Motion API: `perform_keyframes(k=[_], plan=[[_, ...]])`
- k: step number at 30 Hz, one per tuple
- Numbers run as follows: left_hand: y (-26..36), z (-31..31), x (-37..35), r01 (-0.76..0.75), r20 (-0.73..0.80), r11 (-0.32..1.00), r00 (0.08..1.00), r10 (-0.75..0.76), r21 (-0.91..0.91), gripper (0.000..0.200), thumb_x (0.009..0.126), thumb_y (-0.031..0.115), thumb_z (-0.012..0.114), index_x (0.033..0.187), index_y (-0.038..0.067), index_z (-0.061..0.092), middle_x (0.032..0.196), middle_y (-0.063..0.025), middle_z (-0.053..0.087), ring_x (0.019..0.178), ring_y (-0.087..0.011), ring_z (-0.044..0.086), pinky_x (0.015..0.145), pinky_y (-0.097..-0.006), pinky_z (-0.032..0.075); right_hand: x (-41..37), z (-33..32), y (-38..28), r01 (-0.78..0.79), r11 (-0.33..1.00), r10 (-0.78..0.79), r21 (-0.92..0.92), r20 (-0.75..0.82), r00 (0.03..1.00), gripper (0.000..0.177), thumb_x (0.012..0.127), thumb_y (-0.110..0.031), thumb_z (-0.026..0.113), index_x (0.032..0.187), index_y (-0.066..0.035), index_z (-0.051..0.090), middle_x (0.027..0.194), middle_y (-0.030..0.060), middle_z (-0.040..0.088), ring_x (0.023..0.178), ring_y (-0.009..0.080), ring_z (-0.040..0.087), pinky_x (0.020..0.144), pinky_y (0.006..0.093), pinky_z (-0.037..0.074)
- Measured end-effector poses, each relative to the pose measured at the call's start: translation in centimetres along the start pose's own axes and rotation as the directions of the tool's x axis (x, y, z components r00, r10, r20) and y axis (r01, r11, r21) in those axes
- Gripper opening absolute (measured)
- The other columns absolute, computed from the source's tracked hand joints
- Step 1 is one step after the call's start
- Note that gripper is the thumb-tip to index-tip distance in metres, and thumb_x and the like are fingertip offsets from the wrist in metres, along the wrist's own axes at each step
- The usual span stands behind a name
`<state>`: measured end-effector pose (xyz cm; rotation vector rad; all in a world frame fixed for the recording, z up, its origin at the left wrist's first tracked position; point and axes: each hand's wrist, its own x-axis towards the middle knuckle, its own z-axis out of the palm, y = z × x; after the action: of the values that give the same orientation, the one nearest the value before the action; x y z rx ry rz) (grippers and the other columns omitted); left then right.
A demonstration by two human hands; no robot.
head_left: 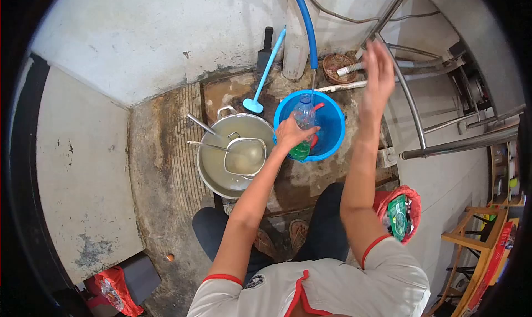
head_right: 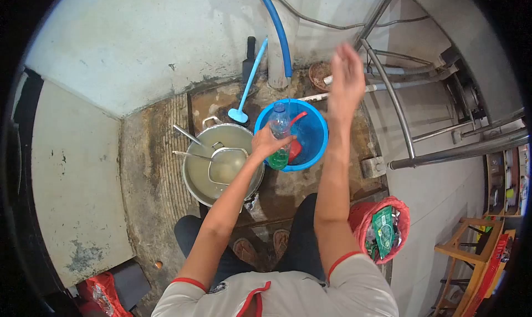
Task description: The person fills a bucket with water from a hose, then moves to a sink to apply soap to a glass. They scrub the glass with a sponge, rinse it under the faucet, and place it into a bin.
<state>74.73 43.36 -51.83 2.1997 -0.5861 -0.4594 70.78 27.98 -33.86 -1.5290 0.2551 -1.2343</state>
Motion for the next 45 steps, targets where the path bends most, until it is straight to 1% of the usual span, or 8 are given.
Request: perform_keyframes(k=[3, 5, 8, 12, 15, 21, 28, 45], plan=[[0.5, 1.1, 0.9, -0.018, 0.015, 1.0, 1.0, 0.018, -0.013, 0.086, 0.054, 0.063, 0.076, 0.116, 0.007, 0.056, 0.099, -0.0167, 0.066, 0.091, -0.034, 0.064, 0.08, -0.0424, 0.05, -6.7, -5.6, 5.6, -0.347, 0.938, 0.344, 0.013, -0.175, 0.923, 0.035, 0.092, -0.02, 0.056, 0.122, -0.001, 0.051, 0.115, 0.0107, 0.059, 0.102, 0.0152, 0.056, 0.086, 0.0279, 0.045], [0.6, 2.0, 2.0, 0.001, 0.06, 1.0, 0.998, -0.003, 0.021, 0.086, 0.054, 0.063, 0.076, 0.116, 0.007, 0.056, 0.099, -0.016, 0.067, 0.091, -0.034, 0.064, 0.08, -0.0419, 0.05, -11.5, -9.6, 10.8, -0.376, 0.926, 0.364, -0.009, -0.234, 0.902, 0.032, 0.093, -0.021, 0.056, 0.12, -0.003, 0.052, 0.112, 0.0088, 0.061, 0.093, 0.0144, 0.057, 0.079, 0.0264, 0.046], [0.2, 3.0, 2.9, 0.06, 0.075, 0.997, 0.996, -0.057, -0.047, 0.082, 0.055, 0.062, 0.077, 0.112, 0.006, 0.059, 0.1, -0.0158, 0.067, 0.092, -0.0317, 0.064, 0.082, -0.0399, 0.049, -14.3, -10.9, 12.0, -0.627, 0.773, 0.614, 0.098, -0.364, 0.7, 0.029, 0.093, -0.02, 0.055, 0.117, -0.005, 0.053, 0.11, 0.0079, 0.061, 0.087, 0.0137, 0.058, 0.074, 0.0253, 0.046], [0.4, 3.0, 3.8, 0.058, 0.058, 0.998, 0.997, -0.056, -0.034, 0.082, 0.054, 0.062, 0.077, 0.111, 0.005, 0.059, 0.098, -0.0163, 0.067, 0.091, -0.0316, 0.065, 0.079, -0.0404, 0.05, -12.7, -8.8, 10.8, -0.492, 0.87, 0.489, 0.04, -0.207, 0.847, 0.029, 0.092, -0.023, 0.057, 0.116, -0.006, 0.053, 0.104, 0.0062, 0.062, 0.083, 0.0113, 0.058, 0.07, 0.0248, 0.046], [0.3, 3.1, 4.3, 0.032, -0.003, 0.999, 0.999, -0.032, 0.006, 0.085, 0.054, 0.063, 0.077, 0.112, 0.005, 0.057, 0.096, -0.0167, 0.067, 0.09, -0.0322, 0.065, 0.078, -0.0412, 0.05, -12.7, -8.5, 11.3, -0.583, 0.812, 0.579, 0.032, -0.179, 0.795, 0.025, 0.092, -0.021, 0.058, 0.111, -0.006, 0.056, 0.098, 0.0042, 0.063, 0.078, 0.0096, 0.057, 0.066, 0.0241, 0.046], [0.4, 3.6, 4.8, -0.018, -0.025, 0.999, 1.0, 0.017, -0.027, 0.088, 0.053, 0.062, 0.078, 0.115, 0.004, 0.055, 0.097, -0.017, 0.067, 0.09, -0.0322, 0.065, 0.078, -0.0415, 0.051, -12.1, -9.2, 10.7, -0.678, 0.689, 0.72, 0.257, -0.136, 0.681, 0.026, 0.091, -0.027, 0.058, 0.109, -0.007, 0.057, 0.098, 0.0039, 0.063, 0.076, 0.0094, 0.056, 0.065, 0.0234, 0.045], [0.4, 3.4, 5.2, -0.028, -0.035, 0.999, 0.999, 0.027, -0.02, 0.087, 0.052, 0.061, 0.079, 0.115, 0.005, 0.056, 0.097, -0.0165, 0.067, 0.09, -0.0314, 0.065, 0.078, -0.0409, 0.05, -11.9, -8.3, 11.4, -0.694, 0.669, 0.724, 0.267, -0.026, 0.689, 0.028, 0.09, -0.029, 0.06, 0.108, -0.008, 0.059, 0.099, 0.0032, 0.063, 0.076, 0.0084, 0.056, 0.066, 0.0237, 0.045], [0.6, 2.9, 5.2, -0.052, -0.016, 0.996, 0.999, 0.051, -0.076, 0.077, 0.055, 0.058, 0.08, 0.11, 0.007, 0.06, 0.095, -0.0115, 0.068, 0.088, -0.0252, 0.066, 0.077, -0.0359, 0.05, -11.7, -7.7, 12.0, -0.709, 0.64, 0.741, 0.298, 0.005, 0.671, 0.024, 0.09, -0.027, 0.06, 0.106, -0.008, 0.058, 0.096, 0.0035, 0.064, 0.076, 0.0088, 0.057, 0.065, 0.0236, 0.045]])
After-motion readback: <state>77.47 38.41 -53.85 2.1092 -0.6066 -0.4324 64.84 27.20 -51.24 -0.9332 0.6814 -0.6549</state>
